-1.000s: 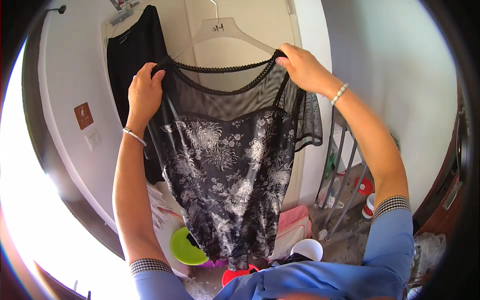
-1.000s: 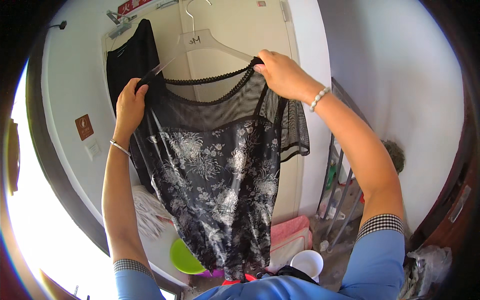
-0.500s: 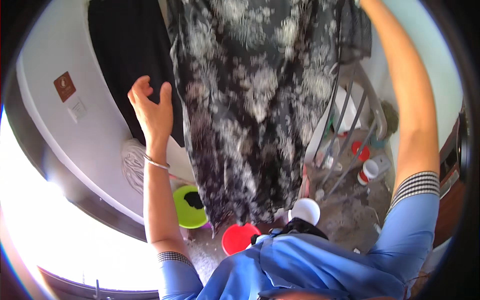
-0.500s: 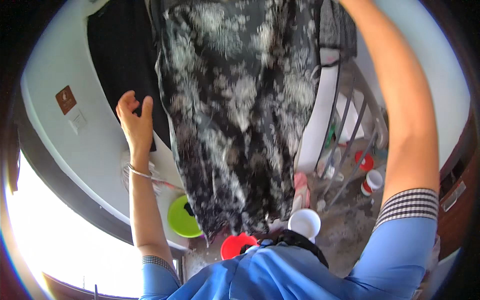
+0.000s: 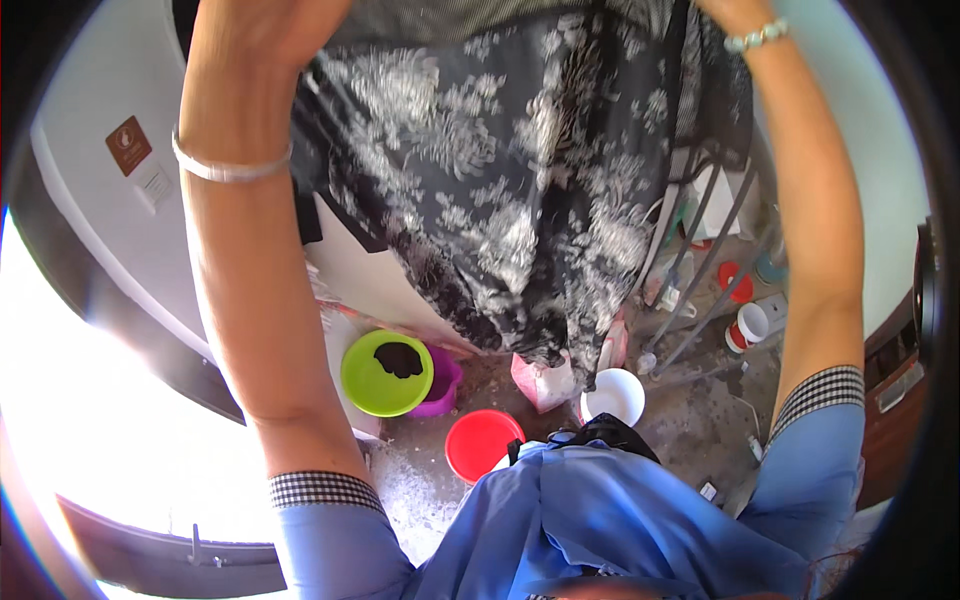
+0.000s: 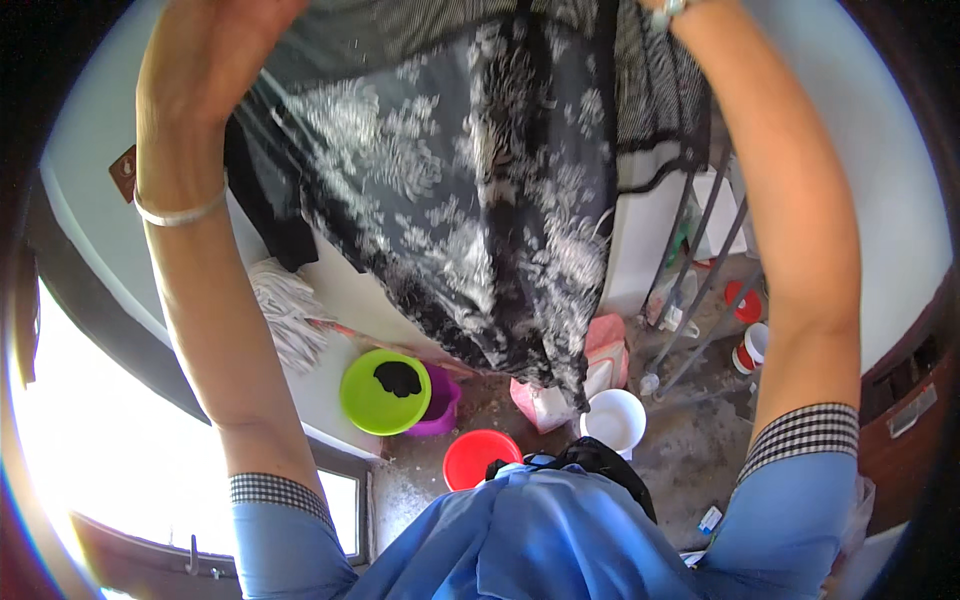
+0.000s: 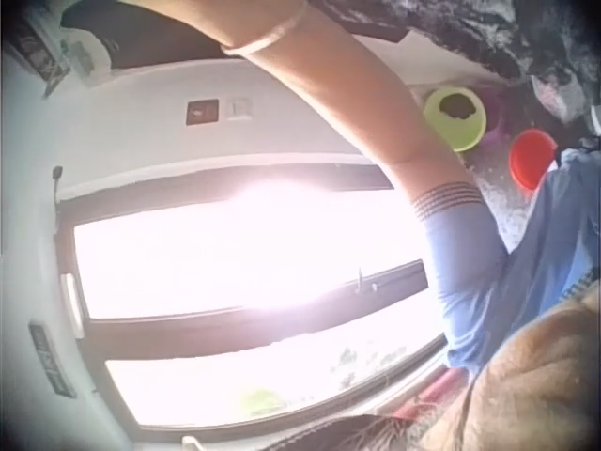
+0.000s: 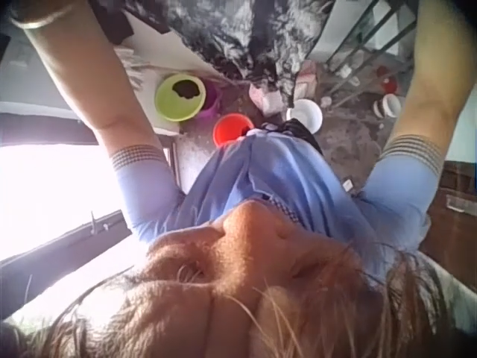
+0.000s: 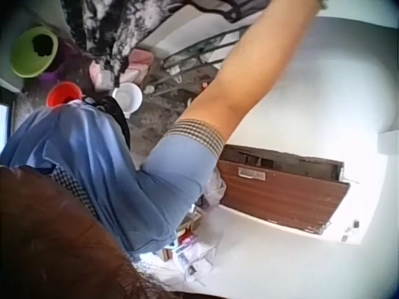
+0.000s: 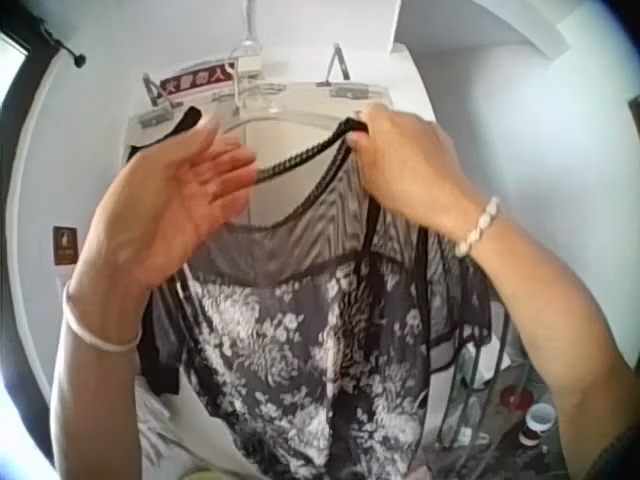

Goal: Hanging clothes on a rack and hand-washing a garment in a bucket.

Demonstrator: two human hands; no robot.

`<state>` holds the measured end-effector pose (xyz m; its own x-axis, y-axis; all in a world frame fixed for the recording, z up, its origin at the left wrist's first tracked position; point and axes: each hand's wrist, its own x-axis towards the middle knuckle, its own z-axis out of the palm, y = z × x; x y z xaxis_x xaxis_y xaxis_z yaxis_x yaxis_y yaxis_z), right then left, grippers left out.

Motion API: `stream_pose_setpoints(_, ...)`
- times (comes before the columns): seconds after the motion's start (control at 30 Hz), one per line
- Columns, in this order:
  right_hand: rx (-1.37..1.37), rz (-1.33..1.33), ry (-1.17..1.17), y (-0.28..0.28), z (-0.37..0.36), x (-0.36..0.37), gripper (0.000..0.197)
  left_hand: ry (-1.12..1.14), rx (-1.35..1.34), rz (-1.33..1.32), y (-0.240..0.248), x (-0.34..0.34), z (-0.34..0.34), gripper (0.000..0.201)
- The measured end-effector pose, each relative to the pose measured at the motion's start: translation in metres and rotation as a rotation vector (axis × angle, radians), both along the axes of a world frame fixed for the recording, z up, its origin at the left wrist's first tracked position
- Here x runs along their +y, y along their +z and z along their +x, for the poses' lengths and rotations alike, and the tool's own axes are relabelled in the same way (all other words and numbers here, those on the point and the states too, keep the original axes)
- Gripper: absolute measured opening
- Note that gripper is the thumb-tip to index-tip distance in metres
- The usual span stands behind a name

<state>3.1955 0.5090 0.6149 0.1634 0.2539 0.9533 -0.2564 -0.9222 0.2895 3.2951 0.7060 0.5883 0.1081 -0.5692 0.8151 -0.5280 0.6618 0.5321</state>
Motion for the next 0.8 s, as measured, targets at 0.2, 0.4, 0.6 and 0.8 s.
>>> stream_pose_setpoints(0.2, 0.077, 0.119, 0.092, -0.044, 0.012, -0.010, 0.018, -0.063, 0.452, 0.017, 0.016, -0.065, -0.012, 0.049)
stream_pose_setpoints(0.4, 0.272, 0.147, 0.409, -0.055, 0.004, -0.019, 0.022, 0.288, 0.471, 0.329, 0.032, -0.101, 0.021, 0.040)
stream_pose_setpoints(0.6, 0.676, 0.548, 1.211, -0.007, 0.029, -0.083, 0.048, 0.613, 0.080, 0.663, 0.064, -0.073, 0.028, 0.019)
stream_pose_setpoints(0.8, 0.183, 0.329, 0.762, -0.002, 0.119, -0.193, 0.038, 0.665, 0.076, 0.763, 0.111, -0.077, -0.002, 0.044)
